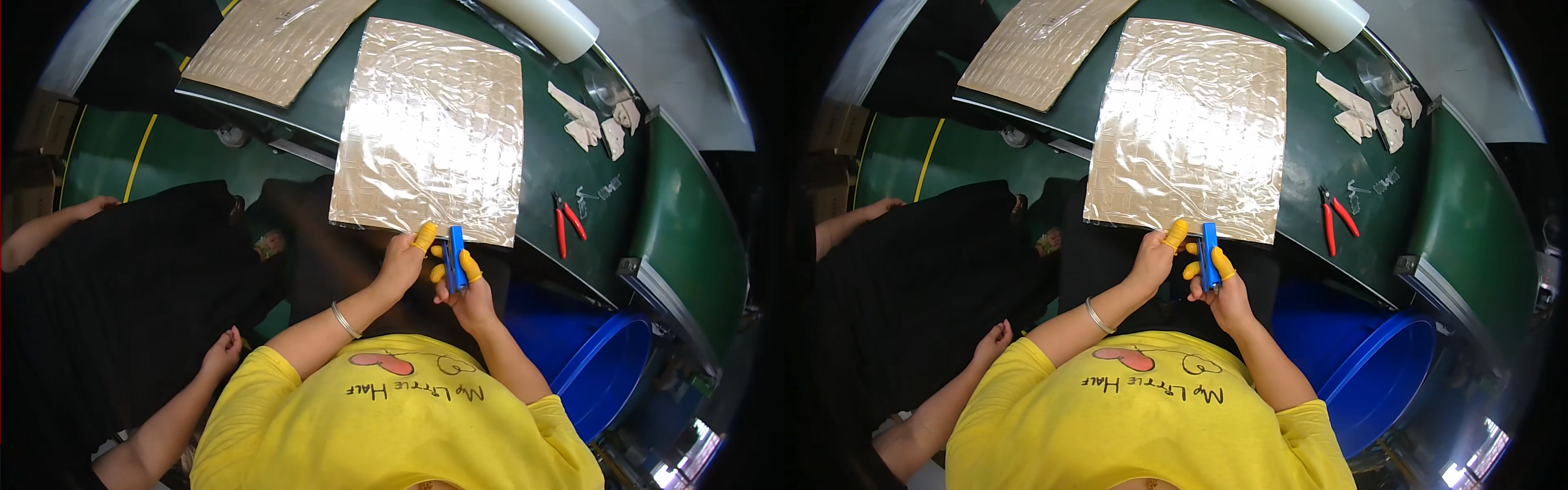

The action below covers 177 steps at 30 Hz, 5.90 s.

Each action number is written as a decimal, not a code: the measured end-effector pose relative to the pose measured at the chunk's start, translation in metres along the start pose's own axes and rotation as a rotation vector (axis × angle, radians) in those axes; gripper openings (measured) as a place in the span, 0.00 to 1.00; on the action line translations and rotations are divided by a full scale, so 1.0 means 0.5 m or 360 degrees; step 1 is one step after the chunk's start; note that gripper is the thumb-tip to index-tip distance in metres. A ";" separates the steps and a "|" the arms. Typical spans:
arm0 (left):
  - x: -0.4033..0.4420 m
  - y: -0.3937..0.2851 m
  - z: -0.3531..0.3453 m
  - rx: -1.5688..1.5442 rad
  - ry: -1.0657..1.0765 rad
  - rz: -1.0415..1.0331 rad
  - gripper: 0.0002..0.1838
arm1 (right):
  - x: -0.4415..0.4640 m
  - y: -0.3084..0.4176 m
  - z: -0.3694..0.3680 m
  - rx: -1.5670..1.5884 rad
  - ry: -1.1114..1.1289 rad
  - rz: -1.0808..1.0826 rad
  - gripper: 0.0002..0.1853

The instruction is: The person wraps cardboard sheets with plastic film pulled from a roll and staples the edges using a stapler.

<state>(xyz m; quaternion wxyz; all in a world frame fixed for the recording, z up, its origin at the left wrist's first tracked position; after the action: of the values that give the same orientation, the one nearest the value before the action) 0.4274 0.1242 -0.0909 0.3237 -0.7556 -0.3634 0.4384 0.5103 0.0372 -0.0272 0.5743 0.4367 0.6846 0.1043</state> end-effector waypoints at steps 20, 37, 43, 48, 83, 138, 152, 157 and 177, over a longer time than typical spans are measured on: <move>-0.034 -0.031 -0.098 -0.0421 0.0328 0.0594 0.14 | 0.041 0.007 0.020 -0.0401 -0.0113 0.0277 0.19; -0.028 -0.043 -0.086 0.0101 0.0300 0.0533 0.15 | 0.034 0.020 0.032 -0.0440 -0.0052 0.0122 0.21; -0.024 -0.042 -0.051 0.0008 0.0307 0.0491 0.16 | 0.018 0.008 0.017 -0.0302 -0.0084 0.0034 0.25; -0.017 -0.059 0.012 -0.0122 0.0094 0.0437 0.17 | 0.018 0.012 0.008 -0.0326 -0.0009 0.0046 0.27; 0.002 -0.025 -0.076 -0.0328 0.0233 0.0708 0.23 | 0.050 0.048 0.010 -0.0371 0.0072 0.0173 0.22; -0.045 -0.194 0.137 -0.0566 0.0022 0.0445 0.10 | 0.070 0.538 0.321 -0.2024 -0.1453 0.0526 0.28; -0.104 -0.118 0.093 -0.0036 0.0237 0.0442 0.17 | 0.202 0.580 0.419 -0.2063 -0.1273 0.0458 0.22; -0.053 -0.198 0.196 -0.0558 0.0046 0.0267 0.16 | 0.104 0.666 0.346 -0.2595 -0.1697 0.0619 0.34; 0.123 -0.355 0.341 -0.0293 -0.0747 -0.0413 0.09 | 0.286 0.321 -0.473 -0.3291 0.0418 0.1985 0.27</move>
<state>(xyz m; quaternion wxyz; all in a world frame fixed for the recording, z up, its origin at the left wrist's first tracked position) 0.2487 0.2979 -0.0431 0.2142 -0.6068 -0.5604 0.5215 0.3855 0.3206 0.0520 0.4292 0.0130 0.0035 0.9031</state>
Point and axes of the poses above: each hand's wrist, its own x-axis towards the middle knuckle, its own z-axis out of the back of the hand, y = z × x, the point moved 10 cm from there along x, towards the middle knuckle, and after that the axes turned 14 degrees about -x, right-handed, at the moved point
